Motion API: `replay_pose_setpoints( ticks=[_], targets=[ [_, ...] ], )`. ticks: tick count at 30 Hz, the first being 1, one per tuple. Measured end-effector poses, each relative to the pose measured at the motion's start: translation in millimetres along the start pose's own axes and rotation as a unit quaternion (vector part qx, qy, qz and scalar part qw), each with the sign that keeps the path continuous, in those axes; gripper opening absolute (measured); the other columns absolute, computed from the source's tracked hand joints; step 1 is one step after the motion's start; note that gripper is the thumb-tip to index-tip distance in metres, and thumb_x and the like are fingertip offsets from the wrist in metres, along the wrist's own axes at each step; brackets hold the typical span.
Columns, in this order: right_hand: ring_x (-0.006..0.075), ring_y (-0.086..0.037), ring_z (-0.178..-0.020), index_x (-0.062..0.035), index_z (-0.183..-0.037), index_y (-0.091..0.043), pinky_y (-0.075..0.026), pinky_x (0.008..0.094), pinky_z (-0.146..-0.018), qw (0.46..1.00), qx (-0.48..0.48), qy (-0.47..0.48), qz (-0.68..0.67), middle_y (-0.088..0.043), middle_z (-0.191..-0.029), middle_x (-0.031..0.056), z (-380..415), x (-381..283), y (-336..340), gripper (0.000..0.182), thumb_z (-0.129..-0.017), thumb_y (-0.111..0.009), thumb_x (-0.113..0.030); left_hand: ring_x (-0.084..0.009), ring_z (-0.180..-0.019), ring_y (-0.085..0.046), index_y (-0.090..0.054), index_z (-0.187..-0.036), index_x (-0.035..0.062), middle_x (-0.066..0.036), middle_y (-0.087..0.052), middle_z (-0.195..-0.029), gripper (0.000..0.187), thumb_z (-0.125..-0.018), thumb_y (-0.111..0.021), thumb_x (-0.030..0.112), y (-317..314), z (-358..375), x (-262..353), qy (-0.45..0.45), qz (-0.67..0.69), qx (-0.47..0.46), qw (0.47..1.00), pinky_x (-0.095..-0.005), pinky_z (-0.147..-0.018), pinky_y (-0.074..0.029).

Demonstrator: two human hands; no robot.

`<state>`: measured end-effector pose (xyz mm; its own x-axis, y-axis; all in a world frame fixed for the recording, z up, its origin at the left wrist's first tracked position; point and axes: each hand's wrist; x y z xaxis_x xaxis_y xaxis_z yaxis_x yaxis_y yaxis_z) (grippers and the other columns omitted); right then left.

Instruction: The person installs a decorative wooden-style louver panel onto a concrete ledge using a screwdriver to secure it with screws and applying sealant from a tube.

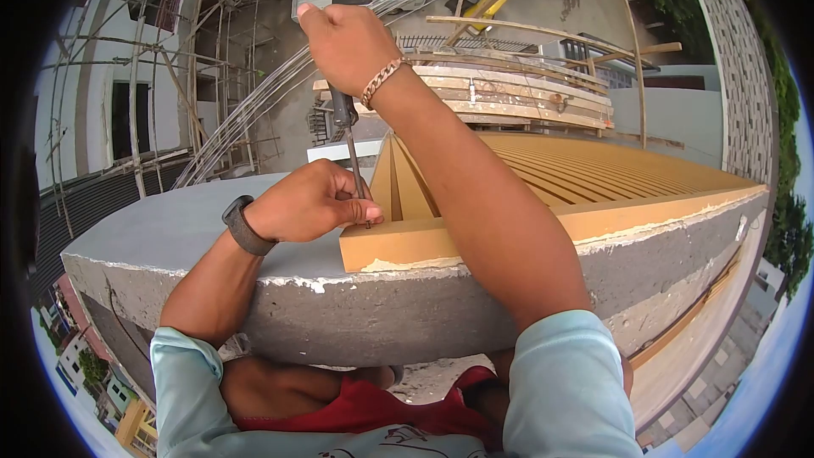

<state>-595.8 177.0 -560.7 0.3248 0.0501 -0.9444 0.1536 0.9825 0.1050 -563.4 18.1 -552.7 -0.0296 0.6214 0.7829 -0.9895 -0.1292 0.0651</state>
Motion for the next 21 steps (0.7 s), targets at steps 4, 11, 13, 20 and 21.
replay_pose_setpoints(
  ticks=[4,11,13,20,21],
  targets=[
    [0.0385,-0.063,-0.078,0.0003,-0.078,-0.065,-0.049,0.0443,-0.072,0.908,0.120,0.049,0.398,-0.065,-0.081,0.0215,10,-8,1,0.049,-0.087,-0.048,-0.045,-0.0116,-0.056,-0.047,-0.068,-0.081,-0.0014,-0.005,-0.057,-0.060,0.030,-0.085,-0.066,0.029,-1,-1,3,-0.003,-0.026,-0.004,1.000,-0.0294,-0.054,-0.040],
    [0.0398,-0.060,-0.072,0.0005,-0.078,-0.064,-0.049,0.0461,-0.067,0.877,0.083,0.001,0.474,-0.064,-0.074,0.0214,16,-23,6,0.051,-0.090,-0.046,-0.045,-0.0132,-0.058,-0.050,-0.067,-0.083,-0.0020,-0.009,-0.060,-0.063,0.030,-0.086,-0.065,0.027,-2,-2,-3,-0.031,0.005,-0.004,1.000,-0.0311,-0.058,-0.043],
    [0.0353,-0.063,-0.073,0.0003,-0.079,-0.064,-0.050,0.0439,-0.066,0.904,0.037,0.067,0.421,-0.065,-0.076,0.0199,5,-13,11,0.049,-0.090,-0.047,-0.044,-0.0099,-0.058,-0.047,-0.068,-0.083,-0.0020,-0.004,-0.059,-0.062,0.028,-0.086,-0.065,0.026,-4,0,-2,-0.029,0.020,0.000,0.999,-0.0279,-0.056,-0.041],
    [0.0119,-0.058,-0.055,-0.0051,-0.067,-0.057,-0.048,0.0274,-0.052,0.991,-0.058,0.096,0.076,-0.062,-0.062,0.0061,-2,6,20,0.043,-0.071,-0.077,-0.044,-0.0074,-0.057,-0.045,-0.067,-0.081,-0.0025,-0.001,-0.056,-0.059,0.032,-0.086,-0.066,0.029,-2,-2,-6,-0.022,0.001,-0.003,1.000,-0.0264,-0.053,-0.038],
    [0.0119,-0.058,-0.055,-0.0051,-0.067,-0.057,-0.048,0.0274,-0.052,0.991,-0.059,0.096,0.076,-0.062,-0.062,0.0061,0,4,20,0.043,-0.071,-0.077,-0.044,-0.0074,-0.057,-0.045,-0.067,-0.081,-0.0025,-0.001,-0.056,-0.059,0.032,-0.086,-0.066,0.029,-2,-2,-4,-0.022,0.002,-0.001,1.000,-0.0264,-0.053,-0.038]
  ],
)
Point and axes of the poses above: each hand's wrist, its own z-axis away from the middle knuckle, its own y-axis out of the back of the hand, x = y × z
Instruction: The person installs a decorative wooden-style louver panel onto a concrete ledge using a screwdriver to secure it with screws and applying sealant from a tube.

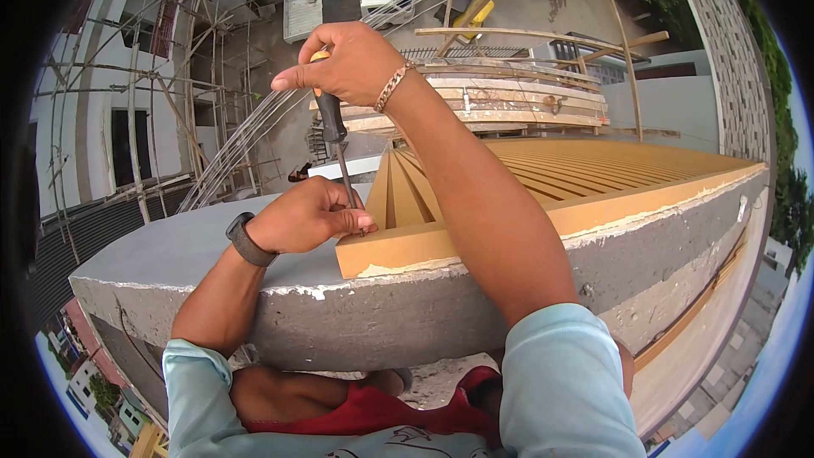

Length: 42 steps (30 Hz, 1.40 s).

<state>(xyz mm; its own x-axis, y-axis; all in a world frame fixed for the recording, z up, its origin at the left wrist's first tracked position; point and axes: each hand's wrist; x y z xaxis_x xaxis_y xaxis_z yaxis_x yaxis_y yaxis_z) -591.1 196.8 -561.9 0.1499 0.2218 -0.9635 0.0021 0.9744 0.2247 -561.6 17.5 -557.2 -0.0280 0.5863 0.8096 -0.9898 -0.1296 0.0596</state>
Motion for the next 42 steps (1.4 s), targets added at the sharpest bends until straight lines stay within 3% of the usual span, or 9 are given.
replay_pose_setpoints(
  ticks=[6,10,16,18,24,30,33,38,42],
  targets=[
    [0.0114,-0.058,-0.052,-0.0029,-0.072,-0.061,-0.047,0.0225,-0.045,0.985,0.049,-0.158,0.050,-0.063,-0.064,0.0052,11,-21,9,0.051,-0.058,-0.085,-0.046,-0.0085,-0.055,-0.044,-0.063,-0.074,-0.0016,-0.001,-0.051,-0.057,0.036,-0.085,-0.067,0.032,0,2,6,0.024,-0.008,0.003,1.000,-0.0276,-0.051,-0.037],
    [0.0106,-0.061,-0.061,-0.0002,-0.092,-0.067,-0.054,0.0247,-0.054,0.990,-0.010,-0.120,0.079,-0.063,-0.066,0.0041,13,-23,25,0.047,-0.070,-0.079,-0.040,-0.0080,-0.056,-0.044,-0.065,-0.077,-0.0013,0.000,-0.051,-0.057,0.032,-0.085,-0.067,0.029,1,1,4,0.008,-0.016,0.001,1.000,-0.0276,-0.052,-0.037],
    [0.0133,-0.065,-0.078,0.0013,-0.107,-0.063,-0.056,0.0272,-0.068,0.969,-0.113,-0.041,-0.216,-0.066,-0.089,0.0079,15,-5,34,0.041,-0.083,-0.069,-0.031,-0.0071,-0.060,-0.047,-0.067,-0.084,-0.0009,-0.001,-0.058,-0.062,0.026,-0.086,-0.067,0.025,-1,1,-4,-0.064,0.048,-0.002,0.997,-0.0259,-0.056,-0.040],
    [0.0130,-0.063,-0.079,0.0002,-0.110,-0.061,-0.055,0.0286,-0.072,0.958,-0.148,-0.041,-0.240,-0.065,-0.094,0.0083,14,-3,36,0.043,-0.082,-0.069,-0.031,-0.0174,-0.066,-0.058,-0.067,-0.089,-0.0005,-0.011,-0.064,-0.071,0.026,-0.086,-0.065,0.026,1,2,1,-0.021,0.006,-0.015,1.000,-0.0315,-0.064,-0.046],
    [0.0120,-0.061,-0.069,-0.0002,-0.098,-0.067,-0.052,0.0270,-0.065,0.995,-0.027,-0.087,0.035,-0.066,-0.082,0.0068,13,-17,20,0.046,-0.071,-0.079,-0.035,-0.0097,-0.059,-0.048,-0.065,-0.080,-0.0013,-0.003,-0.058,-0.062,0.028,-0.085,-0.067,0.026,3,4,15,0.041,-0.046,-0.010,0.998,-0.0275,-0.057,-0.041],
    [0.0117,-0.062,-0.075,0.0016,-0.113,-0.059,-0.053,0.0248,-0.070,0.995,-0.061,-0.072,0.020,-0.065,-0.086,0.0062,10,-8,33,0.044,-0.080,-0.073,-0.023,-0.0119,-0.057,-0.047,-0.063,-0.077,-0.0027,-0.006,-0.056,-0.060,0.033,-0.084,-0.068,0.029,3,7,16,0.034,-0.063,-0.002,0.997,-0.0296,-0.055,-0.041],
    [0.0177,-0.063,-0.094,0.0022,-0.116,-0.054,-0.052,0.0300,-0.084,0.979,-0.108,-0.076,-0.156,-0.063,-0.101,0.0120,12,-5,34,0.036,-0.086,-0.064,-0.016,-0.0159,-0.061,-0.056,-0.064,-0.078,-0.0028,-0.011,-0.061,-0.066,0.029,-0.083,-0.068,0.025,-4,0,-5,-0.016,-0.010,-0.001,1.000,-0.0306,-0.059,-0.045],
    [0.0126,-0.063,-0.085,0.0013,-0.109,-0.060,-0.052,0.0281,-0.072,0.960,-0.102,-0.089,-0.245,-0.066,-0.088,0.0061,11,-5,28,0.037,-0.081,-0.070,-0.021,-0.0099,-0.069,-0.059,-0.065,-0.086,-0.0015,-0.006,-0.066,-0.075,0.013,-0.085,-0.065,0.011,-4,-3,-11,-0.025,0.016,-0.020,0.999,-0.0261,-0.066,-0.048],
    [0.0058,-0.051,-0.065,-0.0053,-0.097,-0.068,-0.041,0.0207,-0.057,0.993,-0.013,-0.117,0.024,-0.061,-0.074,-0.0011,8,-11,19,0.037,-0.074,-0.077,-0.033,-0.0107,-0.068,-0.059,-0.065,-0.087,-0.0018,-0.007,-0.066,-0.074,0.014,-0.085,-0.066,0.012,-6,-3,-12,-0.029,-0.004,-0.010,1.000,-0.0267,-0.065,-0.047]
  ],
)
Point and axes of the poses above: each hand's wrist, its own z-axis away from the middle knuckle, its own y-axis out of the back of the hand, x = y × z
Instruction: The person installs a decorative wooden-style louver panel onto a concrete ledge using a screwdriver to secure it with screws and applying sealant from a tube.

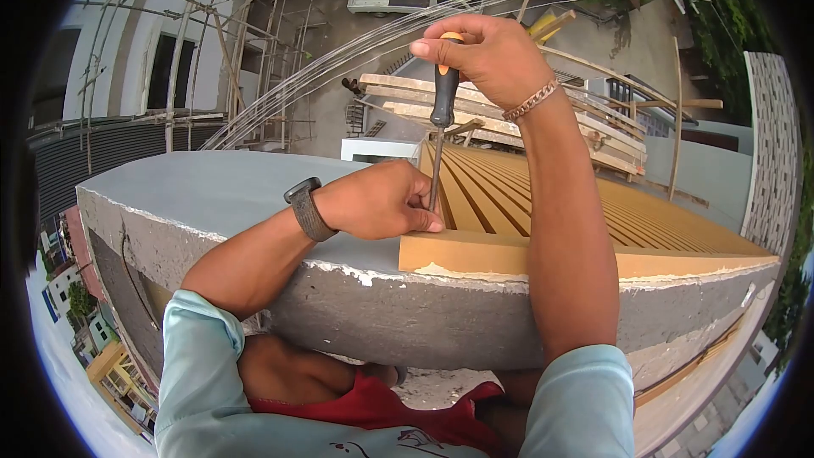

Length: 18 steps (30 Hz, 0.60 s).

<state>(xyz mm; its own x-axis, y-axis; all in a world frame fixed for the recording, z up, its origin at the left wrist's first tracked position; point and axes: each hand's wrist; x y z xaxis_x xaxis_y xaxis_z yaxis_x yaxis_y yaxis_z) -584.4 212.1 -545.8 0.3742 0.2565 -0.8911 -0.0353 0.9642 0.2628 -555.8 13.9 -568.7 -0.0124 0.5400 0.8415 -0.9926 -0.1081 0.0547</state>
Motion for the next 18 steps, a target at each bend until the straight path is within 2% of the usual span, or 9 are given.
replay_pose_setpoints(
  ticks=[3,5,6,8,9,11,15,17,18],
  targets=[
    [0.0059,-0.052,-0.065,-0.0016,-0.103,-0.065,-0.042,0.0212,-0.058,0.999,-0.004,0.023,0.023,-0.062,-0.071,0.0009,0,2,3,0.043,-0.075,-0.077,-0.032,-0.0117,-0.066,-0.058,-0.065,-0.086,-0.0020,-0.008,-0.066,-0.073,0.015,-0.084,-0.067,0.013,2,3,9,0.014,-0.042,0.006,0.999,-0.0272,-0.064,-0.047],
    [0.0088,-0.058,-0.073,0.0020,-0.110,-0.061,-0.047,0.0230,-0.066,0.995,-0.036,0.054,-0.082,-0.066,-0.081,0.0045,-1,9,5,0.045,-0.079,-0.074,-0.028,-0.0123,-0.065,-0.058,-0.065,-0.086,-0.0021,-0.009,-0.066,-0.073,0.016,-0.083,-0.067,0.014,2,3,11,0.022,-0.067,0.007,0.997,-0.0275,-0.063,-0.047],
    [0.0088,-0.058,-0.073,0.0020,-0.110,-0.061,-0.047,0.0230,-0.066,0.995,-0.035,0.054,-0.081,-0.066,-0.081,0.0045,0,8,6,0.045,-0.079,-0.074,-0.028,-0.0126,-0.064,-0.058,-0.065,-0.085,-0.0021,-0.009,-0.065,-0.072,0.017,-0.083,-0.068,0.014,2,3,11,0.020,-0.056,0.009,0.998,-0.0276,-0.063,-0.047],
    [0.0140,-0.063,-0.085,0.0050,-0.115,-0.056,-0.051,0.0264,-0.076,0.976,-0.077,0.059,-0.193,-0.067,-0.094,0.0081,4,7,8,0.045,-0.082,-0.070,-0.022,-0.0129,-0.064,-0.058,-0.065,-0.085,-0.0022,-0.009,-0.065,-0.071,0.018,-0.083,-0.068,0.015,3,4,10,0.018,-0.048,0.010,0.999,-0.0277,-0.062,-0.047],
    [0.0140,-0.063,-0.085,0.0050,-0.115,-0.056,-0.051,0.0264,-0.076,0.976,-0.076,0.060,-0.193,-0.067,-0.094,0.0081,4,7,10,0.045,-0.082,-0.070,-0.022,-0.0129,-0.064,-0.058,-0.065,-0.084,-0.0024,-0.009,-0.065,-0.071,0.018,-0.083,-0.068,0.015,3,5,10,0.002,-0.023,0.008,1.000,-0.0277,-0.062,-0.047],
    [0.0182,-0.064,-0.096,0.0041,-0.117,-0.054,-0.051,0.0294,-0.084,0.956,-0.148,0.087,-0.237,-0.065,-0.102,0.0086,4,10,17,0.041,-0.085,-0.066,-0.019,-0.0130,-0.065,-0.059,-0.065,-0.084,-0.0027,-0.009,-0.065,-0.071,0.018,-0.083,-0.068,0.015,3,4,7,-0.016,0.001,0.003,1.000,-0.0277,-0.062,-0.047],
    [0.0155,-0.062,-0.089,0.0019,-0.116,-0.055,-0.051,0.0296,-0.081,0.955,-0.138,0.065,-0.255,-0.064,-0.097,0.0095,3,9,13,0.041,-0.086,-0.065,-0.023,-0.0132,-0.066,-0.060,-0.066,-0.085,-0.0018,-0.010,-0.066,-0.073,0.017,-0.083,-0.068,0.015,1,3,5,-0.011,0.020,0.005,1.000,-0.0277,-0.064,-0.048],
    [0.0098,-0.059,-0.082,-0.0003,-0.111,-0.059,-0.048,0.0240,-0.071,0.998,-0.052,0.031,0.022,-0.064,-0.092,0.0057,4,-3,1,0.041,-0.082,-0.070,-0.027,-0.0134,-0.067,-0.061,-0.066,-0.085,-0.0014,-0.010,-0.067,-0.074,0.016,-0.083,-0.068,0.014,1,3,9,0.000,-0.004,0.006,1.000,-0.0278,-0.065,-0.048],
    [0.0098,-0.059,-0.082,-0.0003,-0.111,-0.059,-0.048,0.0240,-0.071,0.998,-0.051,0.031,0.022,-0.064,-0.092,0.0057,3,-3,2,0.041,-0.082,-0.070,-0.027,-0.0139,-0.066,-0.061,-0.066,-0.085,-0.0010,-0.010,-0.066,-0.074,0.016,-0.083,-0.067,0.015,2,3,9,0.004,-0.010,0.007,1.000,-0.0282,-0.064,-0.048]
  ],
)
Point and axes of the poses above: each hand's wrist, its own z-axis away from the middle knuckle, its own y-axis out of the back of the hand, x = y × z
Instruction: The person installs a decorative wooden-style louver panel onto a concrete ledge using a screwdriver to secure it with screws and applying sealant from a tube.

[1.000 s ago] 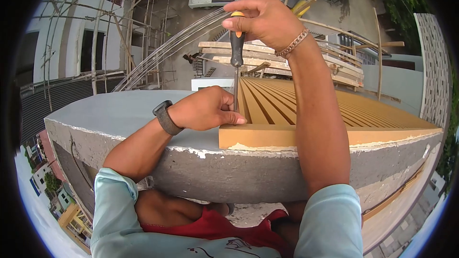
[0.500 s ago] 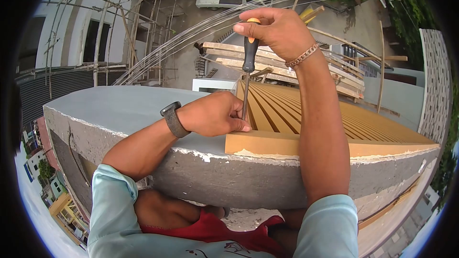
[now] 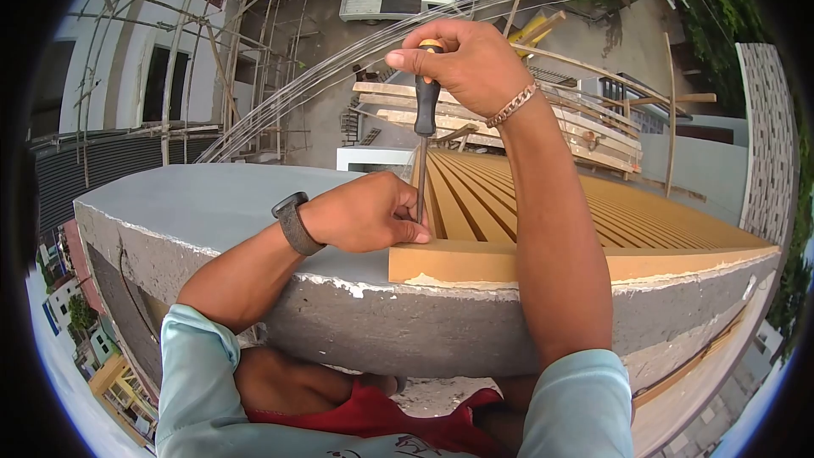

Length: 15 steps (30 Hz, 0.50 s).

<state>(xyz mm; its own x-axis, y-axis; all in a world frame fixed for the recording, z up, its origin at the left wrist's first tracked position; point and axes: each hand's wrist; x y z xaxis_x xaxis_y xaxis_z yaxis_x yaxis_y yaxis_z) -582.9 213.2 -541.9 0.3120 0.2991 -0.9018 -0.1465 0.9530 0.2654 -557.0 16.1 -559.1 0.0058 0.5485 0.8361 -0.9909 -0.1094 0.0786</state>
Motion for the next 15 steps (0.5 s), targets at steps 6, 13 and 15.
replay_pose_setpoints(
  ticks=[6,13,15],
  targets=[
    [0.0081,-0.058,-0.079,-0.0010,-0.112,-0.059,-0.047,0.0224,-0.066,0.999,0.018,0.007,-0.039,-0.064,-0.091,0.0043,2,5,9,0.043,-0.078,-0.075,-0.024,-0.0147,-0.064,-0.060,-0.066,-0.084,-0.0007,-0.010,-0.066,-0.071,0.017,-0.083,-0.068,0.016,0,1,3,0.005,-0.016,0.006,1.000,-0.0297,-0.062,-0.047],
    [0.0115,-0.059,-0.079,0.0011,-0.113,-0.058,-0.050,0.0261,-0.073,0.956,-0.053,0.054,-0.284,-0.064,-0.089,0.0050,0,16,12,0.042,-0.080,-0.072,-0.019,-0.0135,-0.062,-0.057,-0.066,-0.084,-0.0007,-0.008,-0.065,-0.070,0.016,-0.082,-0.068,0.015,0,0,-3,-0.018,0.009,0.000,1.000,-0.0284,-0.061,-0.046],
    [0.0113,-0.059,-0.079,-0.0001,-0.111,-0.059,-0.049,0.0257,-0.073,0.953,-0.070,0.047,-0.293,-0.064,-0.089,0.0045,-1,15,12,0.040,-0.079,-0.073,-0.020,-0.0136,-0.062,-0.058,-0.066,-0.084,-0.0008,-0.009,-0.065,-0.070,0.016,-0.082,-0.068,0.015,1,1,-1,-0.012,0.007,0.000,1.000,-0.0284,-0.061,-0.046]
  ],
)
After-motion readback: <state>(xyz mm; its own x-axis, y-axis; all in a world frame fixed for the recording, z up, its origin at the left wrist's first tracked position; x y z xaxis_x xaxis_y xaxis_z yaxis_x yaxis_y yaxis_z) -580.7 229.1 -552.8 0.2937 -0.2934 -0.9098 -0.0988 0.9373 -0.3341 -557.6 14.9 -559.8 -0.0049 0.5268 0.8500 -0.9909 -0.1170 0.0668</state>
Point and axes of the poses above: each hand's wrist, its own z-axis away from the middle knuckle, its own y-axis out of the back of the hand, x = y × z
